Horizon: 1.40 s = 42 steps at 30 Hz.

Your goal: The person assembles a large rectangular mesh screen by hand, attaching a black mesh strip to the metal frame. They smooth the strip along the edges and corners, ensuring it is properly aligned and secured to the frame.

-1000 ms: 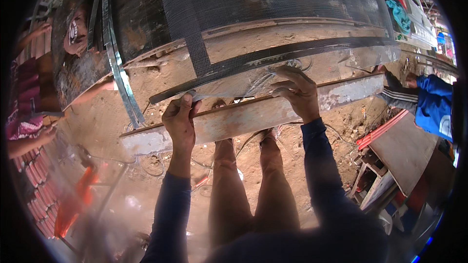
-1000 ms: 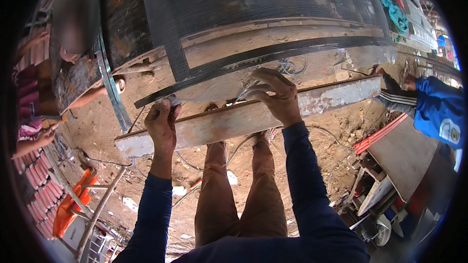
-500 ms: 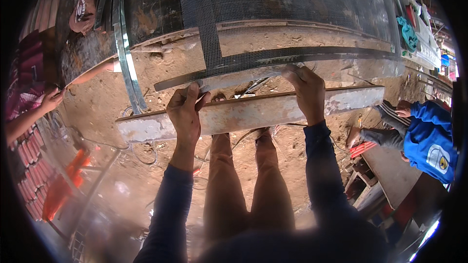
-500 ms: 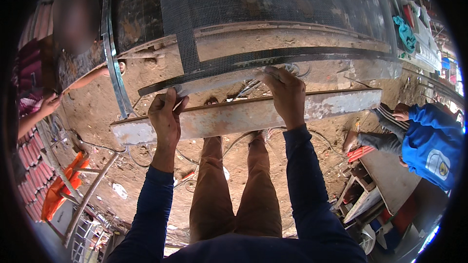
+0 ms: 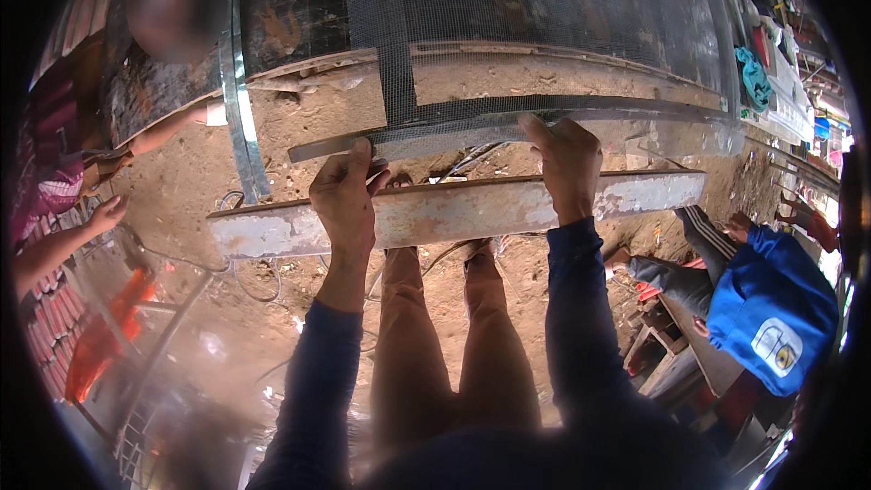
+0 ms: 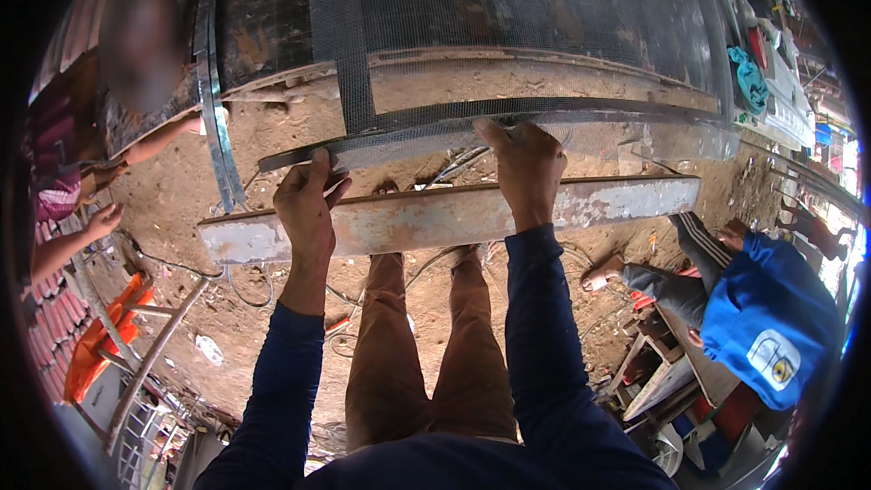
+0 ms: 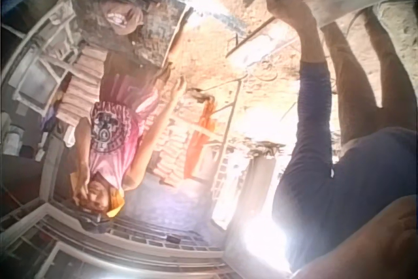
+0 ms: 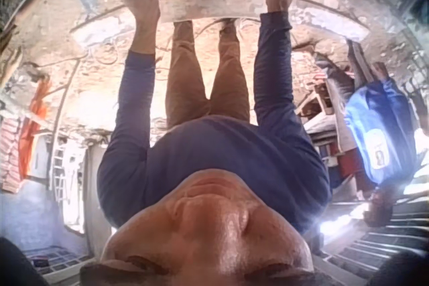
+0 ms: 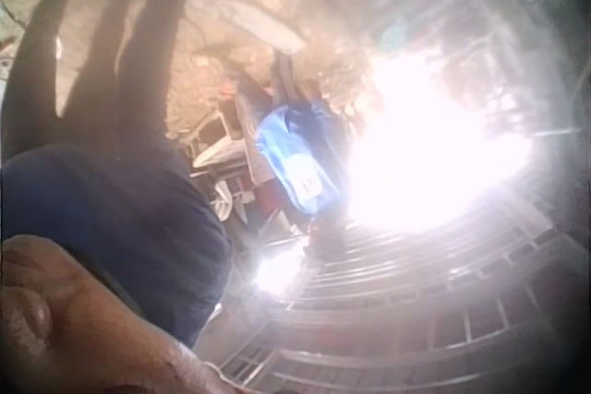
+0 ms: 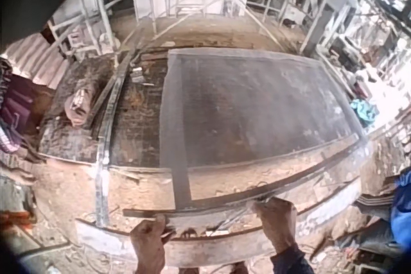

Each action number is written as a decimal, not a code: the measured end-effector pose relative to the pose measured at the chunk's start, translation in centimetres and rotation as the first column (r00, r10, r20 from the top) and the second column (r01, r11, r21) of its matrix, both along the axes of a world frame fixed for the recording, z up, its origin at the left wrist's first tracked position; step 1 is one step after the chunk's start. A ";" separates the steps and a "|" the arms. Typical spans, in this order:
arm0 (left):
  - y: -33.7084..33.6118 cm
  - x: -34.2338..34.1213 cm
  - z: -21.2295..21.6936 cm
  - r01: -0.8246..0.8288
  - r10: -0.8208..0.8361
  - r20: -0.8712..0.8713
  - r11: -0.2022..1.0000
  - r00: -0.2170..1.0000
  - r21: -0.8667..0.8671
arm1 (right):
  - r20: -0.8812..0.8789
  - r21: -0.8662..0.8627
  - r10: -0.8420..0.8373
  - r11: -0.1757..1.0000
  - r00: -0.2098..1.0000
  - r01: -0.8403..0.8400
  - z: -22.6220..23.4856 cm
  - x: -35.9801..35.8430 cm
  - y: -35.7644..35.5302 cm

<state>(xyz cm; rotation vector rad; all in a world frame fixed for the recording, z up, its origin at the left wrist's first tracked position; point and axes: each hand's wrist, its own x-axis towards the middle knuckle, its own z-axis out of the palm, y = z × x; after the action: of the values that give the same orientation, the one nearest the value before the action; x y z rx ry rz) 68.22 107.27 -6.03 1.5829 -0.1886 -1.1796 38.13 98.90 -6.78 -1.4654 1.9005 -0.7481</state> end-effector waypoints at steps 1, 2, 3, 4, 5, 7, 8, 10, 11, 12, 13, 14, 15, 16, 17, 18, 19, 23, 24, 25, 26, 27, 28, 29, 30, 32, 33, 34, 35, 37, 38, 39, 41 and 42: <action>0.1 0.0 -0.2 -0.010 0.010 0.004 1.000 1.000 -0.006 | -0.023 0.005 -0.021 1.000 1.000 0.021 0.1 0.2 -0.1; 0.3 0.0 -0.8 -0.020 0.020 0.007 1.000 1.000 -0.013 | -0.046 0.009 -0.043 0.999 0.998 0.044 0.1 0.5 -0.2; 0.2 -0.1 -0.7 -0.031 0.031 0.011 0.999 0.999 -0.018 | -0.108 0.085 -0.100 0.990 0.989 0.110 1.2 1.7 -0.3; 0.2 -0.3 -0.6 -0.044 0.044 0.021 0.999 0.999 -0.004 | -0.173 0.155 -0.152 0.972 0.973 0.179 1.9 2.5 -0.5; 0.2 -0.6 -0.5 -0.058 0.058 0.031 0.998 0.998 0.010 | -0.182 0.154 -0.168 0.968 0.969 0.196 1.7 2.5 -0.4; -0.3 -1.0 -0.1 -0.073 0.072 0.036 0.997 0.997 0.014 | -0.201 0.141 -0.206 0.961 0.958 0.237 1.5 2.7 -0.6; -0.4 -1.1 0.0 -0.076 0.076 0.032 0.997 0.997 0.008 | -0.214 0.138 -0.218 0.958 0.952 0.250 1.4 2.7 -0.7; -0.3 -1.1 -0.3 -0.098 0.098 0.026 0.995 0.995 -0.006 | -0.236 0.139 -0.235 0.952 0.943 0.272 2.3 3.5 -0.7; -0.3 -1.2 -0.8 -0.115 0.115 0.021 0.993 0.993 -0.017 | -0.226 0.140 -0.251 0.948 0.941 0.287 2.0 3.5 -0.7; -0.5 -1.3 -0.9 -0.129 0.130 0.015 0.991 0.991 -0.030 | -0.217 0.139 -0.270 0.943 0.938 0.304 1.7 3.6 -0.8; -0.6 -1.4 -1.0 -0.126 0.127 0.028 0.992 0.992 -0.030 | -0.208 0.137 -0.289 0.937 0.934 0.320 1.5 3.7 -0.9; -0.6 -1.4 -1.0 -0.123 0.124 0.041 0.992 0.991 -0.030 | -0.221 0.152 -0.282 0.936 0.934 0.318 1.5 3.4 -1.0; -0.6 -1.4 -1.1 -0.122 0.123 0.056 0.992 0.991 -0.027 | -0.233 0.169 -0.272 0.934 0.934 0.314 2.5 3.9 -1.2; -0.6 -1.4 -1.1 -0.136 0.138 0.054 0.990 0.989 -0.026 | -0.244 0.186 -0.262 0.932 0.934 0.311 3.1 4.3 -1.3; -0.6 -1.4 -1.1 -0.151 0.152 0.053 0.988 0.987 -0.025 | -0.256 0.165 -0.255 0.939 0.932 0.303 3.2 4.7 -1.3; -0.8 -1.5 -1.1 -0.163 0.164 0.048 0.986 0.985 -0.026 | -0.270 0.141 -0.252 0.944 0.929 0.297 3.4 4.8 -1.4; -0.9 -1.6 -1.1 -0.154 0.155 0.061 0.988 0.986 -0.014 | -0.284 0.116 -0.250 0.949 0.926 0.292 3.6 4.9 -1.5; -1.2 -1.8 -1.0 -0.126 0.117 0.170 0.991 0.979 0.045 | -0.299 0.216 -0.237 0.927 0.924 0.307 4.1 5.2 -1.7; -1.4 -1.9 -1.1 -0.121 0.106 0.210 0.991 0.972 0.060 | -0.294 0.213 -0.242 0.927 0.925 0.310 4.0 5.2 -1.6; -1.5 -2.0 -1.1 -0.130 0.114 0.230 0.990 0.967 0.055 | -0.289 0.211 -0.248 0.926 0.925 0.314 3.8 5.1 -1.6; -1.7 -2.1 -1.1 -0.138 0.121 0.249 0.989 0.961 0.050 | -0.325 0.188 -0.246 0.930 0.913 0.317 3.7 5.1 -1.5; -1.7 -2.2 -1.3 -0.149 0.131 0.269 0.988 0.954 0.045 | -0.361 0.167 -0.241 0.934 0.901 0.317 3.8 5.3 -1.5; -1.6 -2.3 -1.7 -0.156 0.141 0.275 0.987 0.951 0.033 | -0.396 0.146 -0.239 0.937 0.887 0.317 3.9 5.5 -1.5; -1.5 -2.3 -2.1 -0.163 0.150 0.280 0.986 0.948 0.021 | -0.365 0.159 -0.246 0.934 0.898 0.320 4.0 5.6 -1.5; -1.6 -2.4 -2.2 -0.167 0.158 0.283 0.986 0.946 0.009 | -0.336 0.170 -0.255 0.931 0.907 0.324 4.2 5.6 -1.6; -1.6 -2.3 -2.2 -0.173 0.166 0.238 0.985 0.957 0.007 | -0.337 0.247 -0.220 0.918 0.915 0.312 4.7 5.5 -1.9; -1.6 -2.3 -2.1 -0.171 0.165 0.213 0.985 0.963 0.007 | -0.330 0.246 -0.232 0.915 0.915 0.321 4.9 5.5 -1.9; -1.6 -2.3 -2.1 -0.169 0.162 0.209 0.986 0.964 0.013 | -0.324 0.245 -0.244 0.912 0.914 0.330 5.0 5.6 -1.9; -1.6 -2.4 -2.1 -0.175 0.169 0.200 0.985 0.965 0.012 | -0.317 0.244 -0.255 0.909 0.914 0.339 5.2 5.6 -1.9; -1.8 -2.4 -1.6 -0.189 0.184 0.187 0.982 0.965 0.011 | -0.330 0.225 -0.251 0.915 0.910 0.334 5.3 5.6 -1.7; -1.8 -2.4 -1.5 -0.181 0.177 0.162 0.983 0.971 0.010 | -0.337 0.215 -0.249 0.919 0.908 0.331 5.4 5.5 -1.6; -1.7 -2.4 -1.5 -0.178 0.175 0.163 0.984 0.971 -0.001 | -0.343 0.207 -0.243 0.923 0.908 0.325 5.4 5.5 -1.7; -1.6 -2.5 -1.5 -0.173 0.175 0.163 0.985 0.971 -0.023 | -0.281 0.233 -0.266 0.913 0.922 0.334 5.7 5.3 -1.9; -1.4 -2.2 -1.5 -0.149 0.149 0.162 0.989 0.975 -0.013 | -0.277 0.238 -0.272 0.910 0.922 0.340 5.7 5.6 -1.8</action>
<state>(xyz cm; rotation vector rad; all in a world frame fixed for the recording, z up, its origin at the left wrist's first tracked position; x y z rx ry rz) 65.98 105.84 -7.53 1.6634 -0.1733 -0.9351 43.73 97.09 -1.06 -1.1299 2.3498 -0.4218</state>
